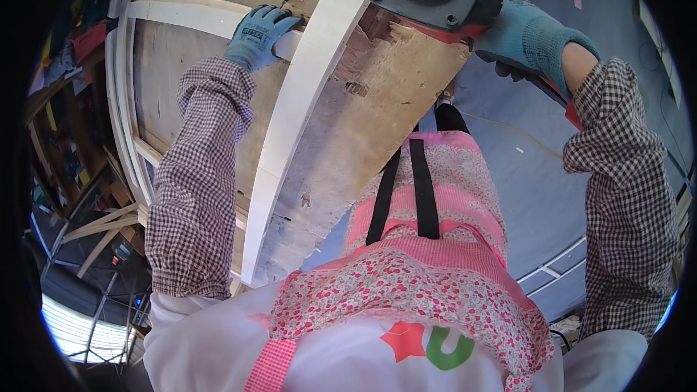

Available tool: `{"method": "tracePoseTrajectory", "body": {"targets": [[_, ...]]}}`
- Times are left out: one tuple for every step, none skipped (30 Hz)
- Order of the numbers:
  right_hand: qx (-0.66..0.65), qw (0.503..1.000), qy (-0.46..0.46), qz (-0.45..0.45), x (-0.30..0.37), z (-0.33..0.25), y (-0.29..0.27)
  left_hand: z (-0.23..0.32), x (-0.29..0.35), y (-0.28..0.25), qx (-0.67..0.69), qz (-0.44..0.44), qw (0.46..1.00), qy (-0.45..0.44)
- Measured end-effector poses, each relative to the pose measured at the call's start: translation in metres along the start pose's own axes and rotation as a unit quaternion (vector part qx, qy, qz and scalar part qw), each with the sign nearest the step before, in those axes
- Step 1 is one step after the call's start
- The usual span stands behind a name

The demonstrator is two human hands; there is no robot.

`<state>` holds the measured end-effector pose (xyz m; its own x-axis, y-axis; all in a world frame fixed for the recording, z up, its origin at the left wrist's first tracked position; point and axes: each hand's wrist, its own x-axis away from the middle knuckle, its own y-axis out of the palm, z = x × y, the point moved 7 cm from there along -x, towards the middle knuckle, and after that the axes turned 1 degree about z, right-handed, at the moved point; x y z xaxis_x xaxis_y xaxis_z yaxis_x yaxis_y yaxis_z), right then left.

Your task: The person assembles a wooden frame by positioning planks on a workbench and securing them with a nail gun. They also use a hammer to adjust joints on a separate frame on the floor.

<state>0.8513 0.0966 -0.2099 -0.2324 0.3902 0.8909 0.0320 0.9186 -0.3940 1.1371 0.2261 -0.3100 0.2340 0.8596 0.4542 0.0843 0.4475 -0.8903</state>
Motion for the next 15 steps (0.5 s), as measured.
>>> {"method": "tracePoseTrajectory", "body": {"targets": [[0.0, 1.0, 0.003, -0.01, -0.003, 0.0, 0.002, -0.001, 0.0, 0.0, 0.003, 0.009, 1.0, 0.005], [-0.009, 1.0, -0.001, -0.002, -0.002, 0.001, 0.002, -0.001, -0.003, 0.0, 0.003, 0.013, 1.0, 0.013], [-0.018, 1.0, -0.005, 0.006, 0.0, 0.002, 0.002, -0.001, -0.004, 0.001, 0.003, 0.017, 1.0, 0.02], [-0.025, 1.0, -0.01, 0.013, 0.001, 0.003, 0.002, 0.0, -0.006, 0.002, 0.004, 0.021, 0.999, 0.026], [-0.026, 0.999, -0.003, 0.018, 0.001, 0.004, 0.003, 0.0, -0.006, 0.001, -0.005, 0.011, 1.0, 0.023], [-0.034, 0.999, -0.006, 0.019, 0.002, 0.004, 0.003, 0.001, -0.007, 0.0, -0.014, 0.001, 1.0, 0.019], [-0.04, 0.999, -0.008, 0.02, 0.003, 0.004, 0.003, 0.003, -0.008, -0.001, -0.023, -0.009, 1.0, 0.015], [-0.044, 0.999, -0.013, 0.02, 0.003, 0.002, 0.004, 0.004, -0.008, -0.001, -0.024, -0.028, 0.999, 0.006], [-0.034, 0.999, -0.008, 0.021, 0.003, 0.001, 0.004, 0.004, -0.01, -0.003, -0.024, -0.047, 0.999, -0.003], [-0.024, 0.999, -0.003, 0.022, 0.003, 0.0, 0.004, 0.006, -0.012, -0.002, -0.024, -0.065, 0.997, -0.013], [-0.012, 1.0, 0.001, 0.025, 0.003, -0.003, 0.003, 0.007, -0.015, 0.001, -0.036, -0.081, 0.996, -0.015], [-0.011, 1.0, -0.002, 0.028, 0.003, -0.007, 0.003, 0.008, -0.013, 0.0, -0.038, -0.074, 0.996, -0.016], [-0.009, 0.999, -0.005, 0.031, 0.003, -0.01, 0.003, 0.009, -0.01, -0.001, -0.04, -0.067, 0.997, -0.017], [-0.008, 0.999, -0.006, 0.035, 0.003, -0.012, 0.003, 0.012, -0.009, -0.003, -0.042, -0.058, 0.997, -0.016], [0.007, 0.999, -0.002, 0.031, 0.003, -0.013, 0.003, 0.013, -0.011, -0.001, -0.066, -0.05, 0.996, -0.022]]}}
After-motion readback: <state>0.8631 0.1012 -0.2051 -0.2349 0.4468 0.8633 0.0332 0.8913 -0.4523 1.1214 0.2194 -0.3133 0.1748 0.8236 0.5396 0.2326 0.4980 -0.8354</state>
